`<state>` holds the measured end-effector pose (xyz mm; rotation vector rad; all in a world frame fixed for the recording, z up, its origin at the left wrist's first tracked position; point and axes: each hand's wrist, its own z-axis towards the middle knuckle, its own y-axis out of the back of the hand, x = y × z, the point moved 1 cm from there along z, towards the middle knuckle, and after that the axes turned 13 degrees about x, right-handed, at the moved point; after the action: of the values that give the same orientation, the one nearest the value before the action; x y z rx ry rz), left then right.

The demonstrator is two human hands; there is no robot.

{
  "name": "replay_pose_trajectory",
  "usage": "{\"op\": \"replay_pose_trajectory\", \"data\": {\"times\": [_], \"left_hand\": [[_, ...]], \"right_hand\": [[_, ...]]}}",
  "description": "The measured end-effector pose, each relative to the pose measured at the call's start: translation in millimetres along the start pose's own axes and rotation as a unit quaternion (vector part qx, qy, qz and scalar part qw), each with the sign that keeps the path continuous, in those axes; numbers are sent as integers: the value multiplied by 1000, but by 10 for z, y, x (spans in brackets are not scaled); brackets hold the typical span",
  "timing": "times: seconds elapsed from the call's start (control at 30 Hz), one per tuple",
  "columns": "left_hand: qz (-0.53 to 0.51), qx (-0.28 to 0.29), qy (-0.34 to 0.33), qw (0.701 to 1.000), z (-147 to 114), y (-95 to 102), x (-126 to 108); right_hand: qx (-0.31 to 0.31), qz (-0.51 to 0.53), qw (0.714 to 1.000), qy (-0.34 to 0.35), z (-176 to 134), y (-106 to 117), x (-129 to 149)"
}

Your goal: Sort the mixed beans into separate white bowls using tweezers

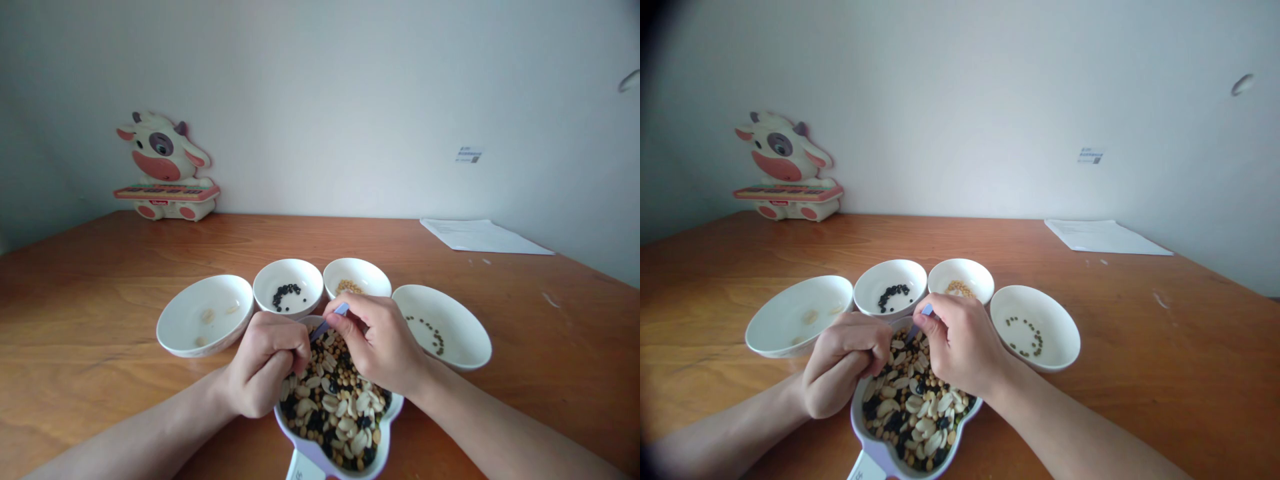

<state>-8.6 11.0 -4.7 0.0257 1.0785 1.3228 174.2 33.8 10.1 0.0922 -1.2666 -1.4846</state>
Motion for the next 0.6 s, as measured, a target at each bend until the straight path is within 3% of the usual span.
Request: {"op": "replay_pose_trajectory", "data": {"times": [0.6], "left_hand": [[-3, 3, -5, 1000, -7, 14, -3]], "right_hand": [[-47, 9, 998, 28, -4, 4, 4]]}}
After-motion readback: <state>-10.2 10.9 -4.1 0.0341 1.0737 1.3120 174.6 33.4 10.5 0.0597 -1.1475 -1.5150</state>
